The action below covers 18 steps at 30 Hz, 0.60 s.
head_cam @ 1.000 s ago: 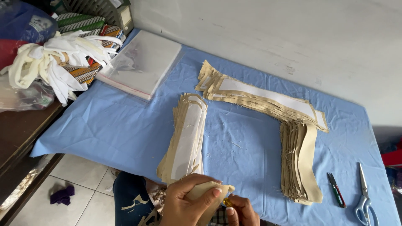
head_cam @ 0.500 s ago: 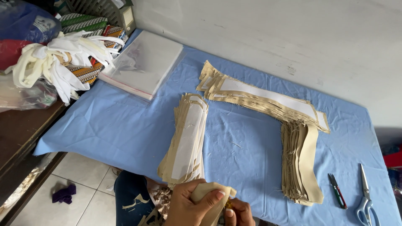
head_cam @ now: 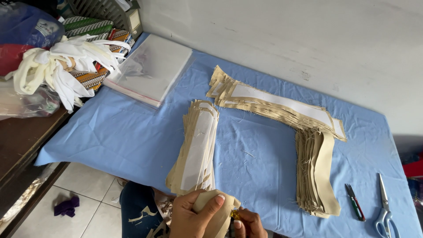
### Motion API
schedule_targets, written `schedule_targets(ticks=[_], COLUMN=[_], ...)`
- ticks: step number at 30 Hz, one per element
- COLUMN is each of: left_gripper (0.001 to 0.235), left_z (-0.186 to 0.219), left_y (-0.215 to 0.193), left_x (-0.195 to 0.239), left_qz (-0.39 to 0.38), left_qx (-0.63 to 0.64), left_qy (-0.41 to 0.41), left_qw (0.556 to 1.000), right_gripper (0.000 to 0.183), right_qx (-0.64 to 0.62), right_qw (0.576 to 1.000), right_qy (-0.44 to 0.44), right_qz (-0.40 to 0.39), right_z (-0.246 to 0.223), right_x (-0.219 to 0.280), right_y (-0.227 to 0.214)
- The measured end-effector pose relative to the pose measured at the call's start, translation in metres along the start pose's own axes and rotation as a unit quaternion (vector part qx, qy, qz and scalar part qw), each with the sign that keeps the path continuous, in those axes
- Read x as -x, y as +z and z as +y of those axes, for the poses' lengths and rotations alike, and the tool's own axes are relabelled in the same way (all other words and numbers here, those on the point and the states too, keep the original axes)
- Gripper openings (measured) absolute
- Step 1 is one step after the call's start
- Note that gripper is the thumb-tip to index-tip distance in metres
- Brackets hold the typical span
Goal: The person is separating individual pieces of cut fabric from a large stack on a work table, likely for inspection or preparation for sewing.
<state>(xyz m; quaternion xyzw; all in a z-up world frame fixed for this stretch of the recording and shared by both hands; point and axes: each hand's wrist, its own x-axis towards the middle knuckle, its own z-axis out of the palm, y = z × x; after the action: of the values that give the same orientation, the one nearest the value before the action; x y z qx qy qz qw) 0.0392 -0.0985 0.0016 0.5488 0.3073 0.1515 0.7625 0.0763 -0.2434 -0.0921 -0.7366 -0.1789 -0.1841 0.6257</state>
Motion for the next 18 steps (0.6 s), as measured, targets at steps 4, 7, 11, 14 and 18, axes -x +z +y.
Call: schedule_targets(ticks=[4, 7, 11, 14, 18], left_gripper=[0.024, 0.029, 0.028, 0.028, 0.036], left_z=[0.005, -0.005, -0.007, -0.017, -0.048], left_y=[0.004, 0.005, 0.003, -0.007, -0.032], left_x=[0.002, 0.000, -0.002, -0.007, -0.018], left_qz=[-0.026, -0.033, -0.036, 0.012, 0.250], left_qx=[-0.029, -0.023, -0.046, -0.039, -0.070], left_qy=[-0.029, -0.012, 0.002, 0.005, 0.078], left_qw=[0.999, 0.999, 0.998, 0.999, 0.962], right_gripper=[0.034, 0.037, 0.038, 0.029, 0.013], right_qx=[0.059, 0.058, 0.105, 0.051, 0.062], right_qw=[0.997, 0.997, 0.993, 0.982, 0.953], right_qy=[0.044, 0.055, 0.043, 0.106, 0.032], right_qz=[-0.004, 0.016, -0.018, -0.145, -0.296], right_z=[0.003, -0.001, -0.022, -0.015, -0.039], right_x=[0.008, 0.007, -0.008, -0.027, -0.093], right_y=[-0.005, -0.002, -0.001, -0.017, -0.031])
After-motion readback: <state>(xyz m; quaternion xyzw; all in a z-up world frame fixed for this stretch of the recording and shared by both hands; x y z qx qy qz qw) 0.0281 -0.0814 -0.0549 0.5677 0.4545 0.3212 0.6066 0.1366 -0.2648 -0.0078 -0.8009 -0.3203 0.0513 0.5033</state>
